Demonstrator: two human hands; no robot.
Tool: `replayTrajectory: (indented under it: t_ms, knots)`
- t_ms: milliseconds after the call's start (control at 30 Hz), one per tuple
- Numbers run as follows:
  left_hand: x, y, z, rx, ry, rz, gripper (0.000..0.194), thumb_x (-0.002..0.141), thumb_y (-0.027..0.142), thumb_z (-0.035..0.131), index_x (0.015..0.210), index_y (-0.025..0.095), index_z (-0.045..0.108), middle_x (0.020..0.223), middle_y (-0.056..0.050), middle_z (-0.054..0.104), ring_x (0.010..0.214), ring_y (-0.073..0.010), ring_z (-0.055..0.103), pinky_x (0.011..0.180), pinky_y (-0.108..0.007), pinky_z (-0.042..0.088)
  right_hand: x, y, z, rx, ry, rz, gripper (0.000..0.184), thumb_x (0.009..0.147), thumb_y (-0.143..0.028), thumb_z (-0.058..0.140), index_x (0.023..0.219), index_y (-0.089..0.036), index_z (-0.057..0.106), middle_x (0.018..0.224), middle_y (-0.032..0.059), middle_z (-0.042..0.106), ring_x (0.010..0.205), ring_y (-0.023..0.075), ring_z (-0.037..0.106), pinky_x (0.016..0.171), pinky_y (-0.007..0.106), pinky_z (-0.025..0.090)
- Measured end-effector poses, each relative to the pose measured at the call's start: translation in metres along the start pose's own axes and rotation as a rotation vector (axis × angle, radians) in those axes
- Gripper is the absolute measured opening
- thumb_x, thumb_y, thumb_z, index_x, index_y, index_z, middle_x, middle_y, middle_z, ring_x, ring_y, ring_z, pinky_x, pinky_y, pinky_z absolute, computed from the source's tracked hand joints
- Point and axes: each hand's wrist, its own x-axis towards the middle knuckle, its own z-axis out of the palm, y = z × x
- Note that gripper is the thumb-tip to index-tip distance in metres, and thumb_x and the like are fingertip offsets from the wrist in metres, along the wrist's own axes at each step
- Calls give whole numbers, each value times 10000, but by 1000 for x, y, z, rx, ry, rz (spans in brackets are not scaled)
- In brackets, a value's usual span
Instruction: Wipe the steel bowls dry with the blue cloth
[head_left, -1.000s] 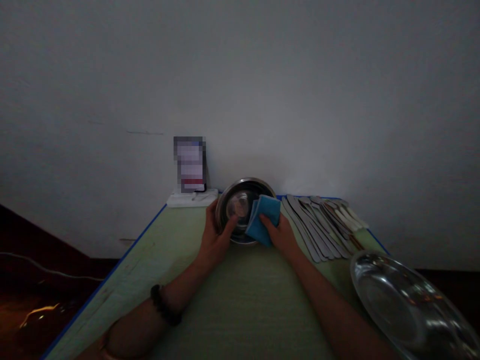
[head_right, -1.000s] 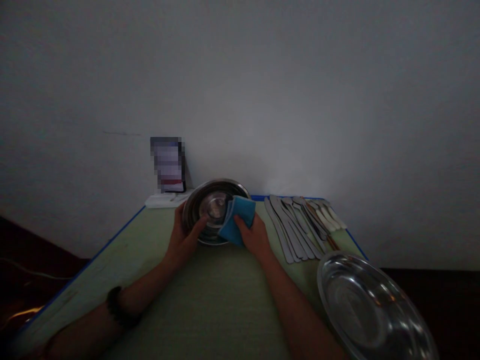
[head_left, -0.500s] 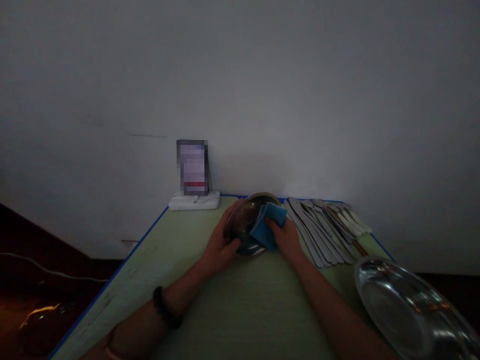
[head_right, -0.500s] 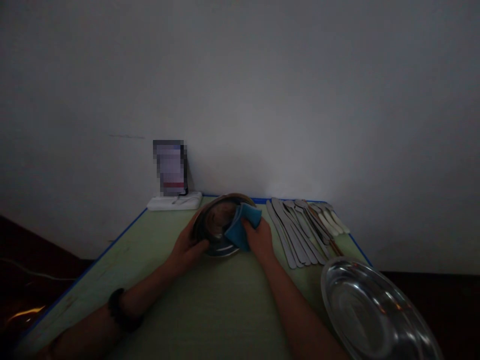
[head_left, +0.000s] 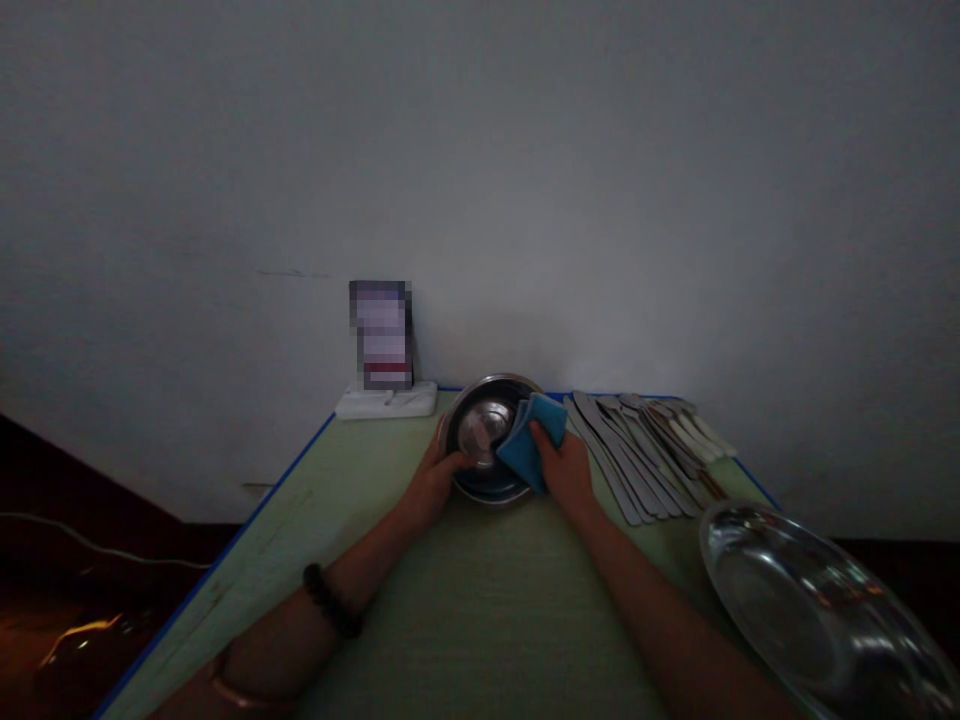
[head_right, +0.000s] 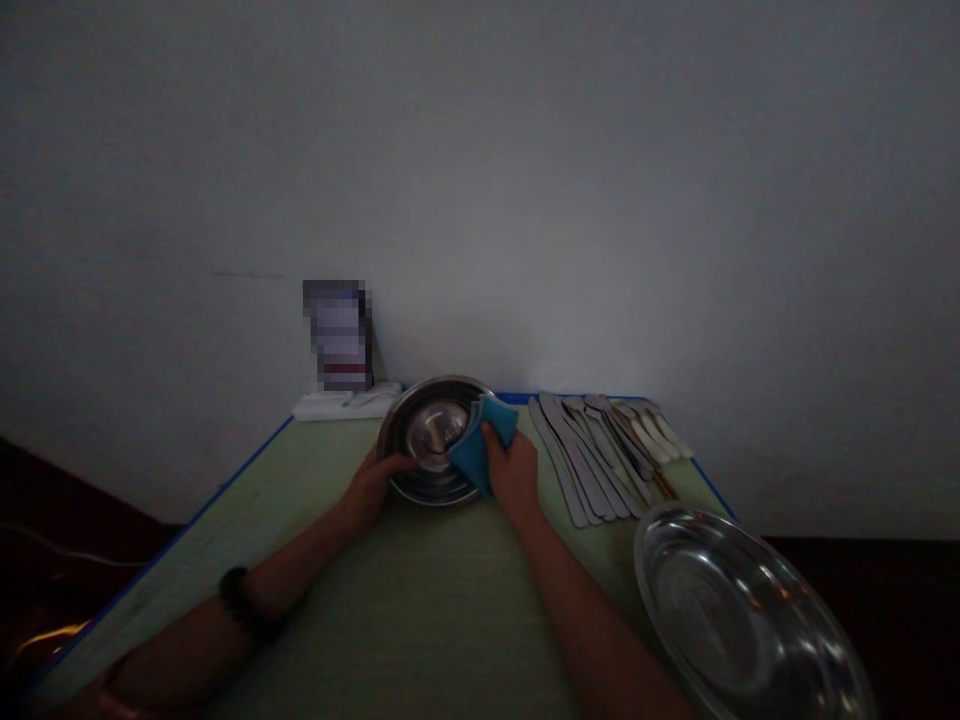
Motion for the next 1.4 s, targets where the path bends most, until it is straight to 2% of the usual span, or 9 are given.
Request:
replayTrajectory:
  t_ms: [233,433,567,667,767,900,1000,1167,1400]
  knots:
    - [-1,8,-14,-52,-190,-7,706,642,150,561,1320,195,367,1290,-58,517,1201,-315,439,1025,-454,340,1,2,0,13,-40,14,301,649,-463,614,591,-168,612,559,19,606,524,173,541,497,258,369]
    - [-11,10,5,163,-143,44,870,690,317,666,1381,203,149,1397,-142,360,1268,-296,364,1054,-458,283,4,4,-1,9,21,51,382,721,-510,512,592,-164,608,543,33,601,525,181,548,492,267,375]
    - [-13,1,14,278,-58,25,715,741,353,607,1338,170,260,1385,-148,371,1292,-291,324,1079,-484,204,3,3,0,-3,24,9,335,712,-488,543,652,-169,626,635,51,639,608,197,574,580,286,404]
    - [-8,-4,5,238,-45,80,654,749,334,588,1322,172,315,1387,-130,374,1298,-286,312,1084,-463,205,1,3,0,-2,4,-5,314,695,-473,574,676,-165,633,663,53,648,615,194,576,586,285,406]
    - [-3,-2,-11,138,-166,145,750,695,270,634,1345,191,268,1340,-122,422,1242,-295,385,1056,-455,273,0,2,1,7,3,2,362,717,-505,540,680,-156,631,641,49,639,595,189,570,552,275,400]
    - [-1,6,-23,-5,-315,48,745,650,253,672,1301,209,313,1244,-103,510,1145,-300,480,985,-450,374,-1,0,1,19,7,-6,391,705,-535,542,708,-156,639,653,45,645,596,192,567,557,281,406]
    - [-7,11,-11,-55,-222,2,744,694,294,649,1328,222,267,1283,-105,487,1186,-299,452,1005,-449,361,-1,0,1,25,11,-10,385,716,-536,531,690,-165,630,649,40,641,604,194,569,566,282,404]
    - [-17,12,20,110,-90,19,896,724,304,633,1368,207,18,1390,-152,344,1268,-268,361,1060,-446,278,2,3,-1,15,78,74,442,780,-544,424,612,-169,587,557,35,581,558,196,559,515,280,371]
    - [-8,-3,5,226,-54,162,665,726,202,565,1316,177,259,1373,-133,347,1270,-279,338,1077,-469,213,2,5,1,15,15,9,328,703,-489,556,702,-168,623,685,49,639,636,196,573,599,289,401]
